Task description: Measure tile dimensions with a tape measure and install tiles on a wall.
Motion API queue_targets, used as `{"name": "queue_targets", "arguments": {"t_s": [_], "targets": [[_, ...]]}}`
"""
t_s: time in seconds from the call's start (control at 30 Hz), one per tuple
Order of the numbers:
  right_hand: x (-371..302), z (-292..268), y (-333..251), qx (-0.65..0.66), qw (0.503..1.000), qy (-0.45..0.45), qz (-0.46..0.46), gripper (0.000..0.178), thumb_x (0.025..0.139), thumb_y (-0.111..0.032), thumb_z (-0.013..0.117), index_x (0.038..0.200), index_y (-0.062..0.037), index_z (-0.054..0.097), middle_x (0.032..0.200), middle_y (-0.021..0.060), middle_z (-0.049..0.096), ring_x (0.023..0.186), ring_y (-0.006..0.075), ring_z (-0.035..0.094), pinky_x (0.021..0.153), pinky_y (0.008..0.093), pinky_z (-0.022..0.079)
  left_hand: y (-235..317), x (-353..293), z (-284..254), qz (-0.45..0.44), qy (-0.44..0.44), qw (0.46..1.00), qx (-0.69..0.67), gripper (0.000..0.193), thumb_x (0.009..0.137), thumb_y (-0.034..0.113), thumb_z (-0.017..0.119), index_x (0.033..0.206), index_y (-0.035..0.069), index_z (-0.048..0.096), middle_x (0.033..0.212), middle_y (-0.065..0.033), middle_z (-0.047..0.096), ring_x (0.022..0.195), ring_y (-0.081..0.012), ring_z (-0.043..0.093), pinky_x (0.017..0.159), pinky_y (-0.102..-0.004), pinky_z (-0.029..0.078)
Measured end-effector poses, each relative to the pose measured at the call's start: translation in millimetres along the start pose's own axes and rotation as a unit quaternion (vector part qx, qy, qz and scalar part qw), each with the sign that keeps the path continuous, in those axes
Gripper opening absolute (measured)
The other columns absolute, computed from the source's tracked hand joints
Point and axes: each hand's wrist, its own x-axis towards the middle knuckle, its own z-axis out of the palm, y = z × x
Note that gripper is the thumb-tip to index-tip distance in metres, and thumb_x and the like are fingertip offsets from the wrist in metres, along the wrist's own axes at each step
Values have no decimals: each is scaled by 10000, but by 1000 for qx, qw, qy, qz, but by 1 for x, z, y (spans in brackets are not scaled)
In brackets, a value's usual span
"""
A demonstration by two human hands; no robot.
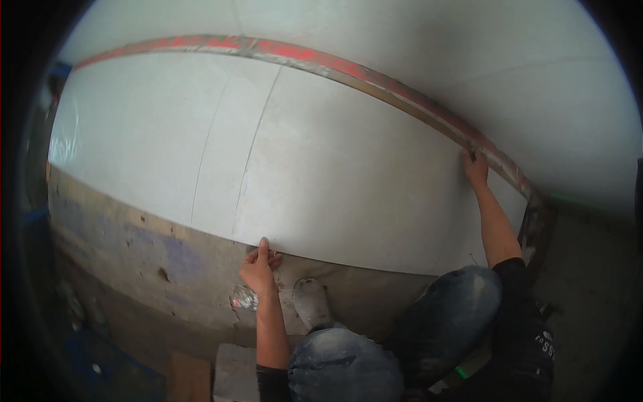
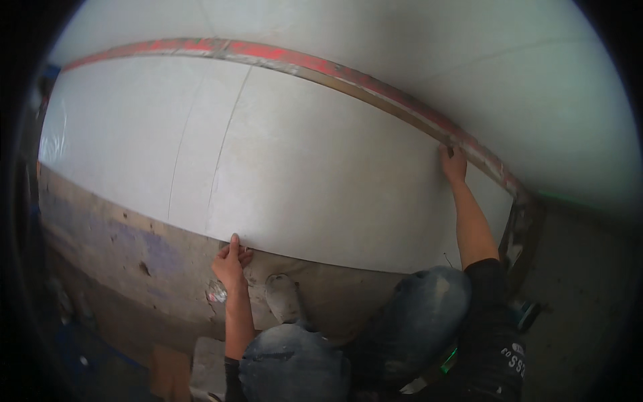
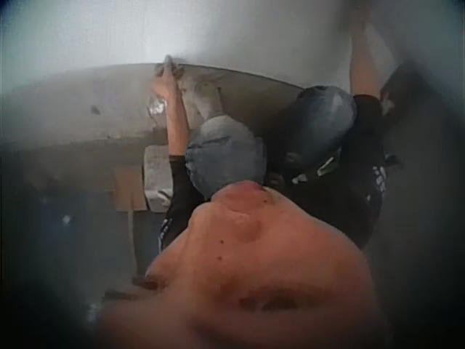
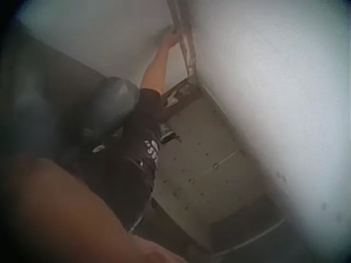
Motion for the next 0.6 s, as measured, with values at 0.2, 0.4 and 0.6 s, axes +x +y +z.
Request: {"name": "queue_targets", "arguments": {"t_s": [0.2, 0.4, 0.6], "targets": [[-70, -12, 100, -12, 995, 16, 96, 689, 985, -523, 636, 1432, -1, 583, 1419, 250, 599, 1345, 395, 561, 1150, 453, 427, 14, 0, 4, 2, -22, 999, 40, 460, 955, 293, 803, 1032, -137, 658, 834, -147, 699, 670, -243, 733, 623, -358, 641], [-114, -31, 235, -23, 960, -75, 268, 478, 1004, -359, 624, 1340, -20, 648, 1357, 179, 657, 1235, 336, 632, 1047, 471, 503, -22, 21, -6, -44, -91, 993, 59, 473, 1055, 331, 641, 1300, -74, 624, 1165, -218, 696, 1003, -347, 733, 811, -427, 649], [-135, -25, 314, 36, 949, 4, 312, 574, 972, -464, 636, 1353, -34, 638, 1447, 197, 577, 1353, 370, 540, 1134, 472, 440, -10, -56, 25, 112, -117, 970, 181, 797, 1047, 633, 513, 1412, -73, 571, 1360, -209, 660, 1190, -335, 645, 1090, -487, 480]]}}
